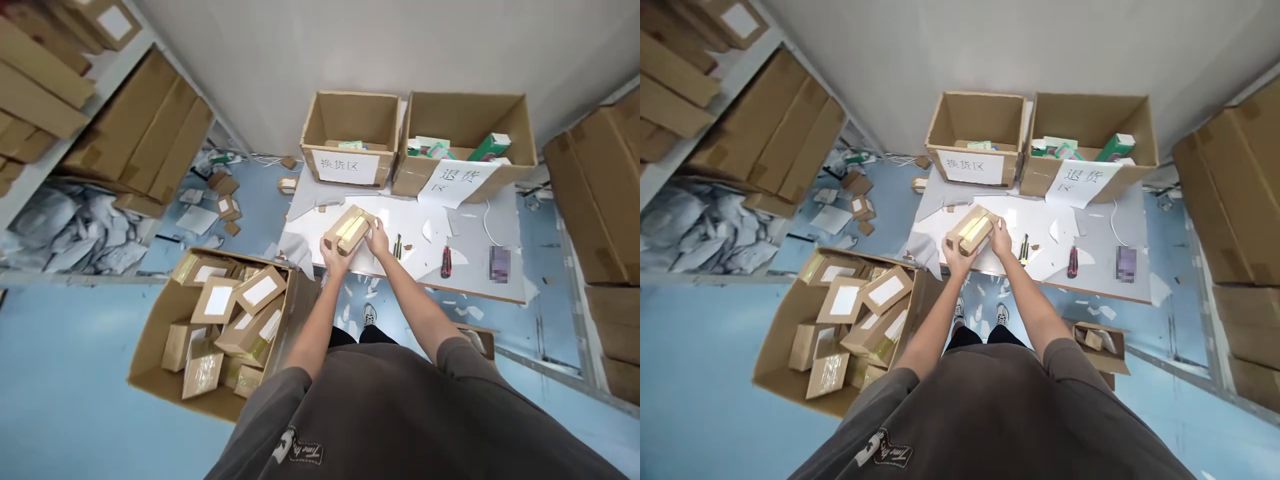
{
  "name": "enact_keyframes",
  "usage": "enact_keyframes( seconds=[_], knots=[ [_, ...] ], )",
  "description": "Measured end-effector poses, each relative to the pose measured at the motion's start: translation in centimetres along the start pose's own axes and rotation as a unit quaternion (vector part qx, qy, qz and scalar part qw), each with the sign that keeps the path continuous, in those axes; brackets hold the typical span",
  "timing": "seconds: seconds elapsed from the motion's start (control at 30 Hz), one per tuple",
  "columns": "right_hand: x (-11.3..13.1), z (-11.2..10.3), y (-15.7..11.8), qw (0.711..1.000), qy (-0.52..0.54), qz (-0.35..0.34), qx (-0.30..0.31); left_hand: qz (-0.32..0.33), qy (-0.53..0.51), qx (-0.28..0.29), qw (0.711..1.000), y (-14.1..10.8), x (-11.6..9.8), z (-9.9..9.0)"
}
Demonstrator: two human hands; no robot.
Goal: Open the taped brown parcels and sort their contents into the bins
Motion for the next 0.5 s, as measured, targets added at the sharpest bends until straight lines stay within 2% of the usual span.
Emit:
enact_keyframes(
  seconds=[0.1, 0.2, 0.27, 0.33, 0.43, 0.5],
  knots=[
    [-2.5, 3.0, -1.1, 0.997, 0.018, 0.037, 0.068, -0.041, 0.010, 0.030, 0.999, -1.1, 1.1, 4.3],
    [-3.6, 5.0, -2.8, 0.994, 0.053, 0.020, 0.088, -0.034, 0.015, 0.070, 0.997, -2.5, 3.5, 5.6],
    [-4.0, 5.4, -4.0, 0.995, 0.064, 0.028, 0.073, 0.017, 0.012, 0.116, 0.993, -3.0, 4.9, 4.9],
    [-3.9, 5.3, -5.1, 0.995, 0.067, 0.048, 0.056, 0.071, 0.007, 0.149, 0.986, -2.5, 6.3, 3.3],
    [-2.4, 5.6, -7.2, 0.995, 0.063, 0.058, 0.051, 0.118, -0.002, 0.193, 0.974, 0.0, 8.0, 1.2],
    [-0.8, 6.6, -8.8, 0.994, 0.051, 0.063, 0.070, 0.144, -0.005, 0.236, 0.961, 2.2, 8.6, 0.9]
  ],
)
Point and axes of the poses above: each hand's wrist, its own y-axis towards the middle knuckle, its own z-axis out of the palm, x = y × z, the point moved 5 cm from there along y, towards the middle knuckle, and after that the axes turned 3 degrees about z, right-handed, at the moved point
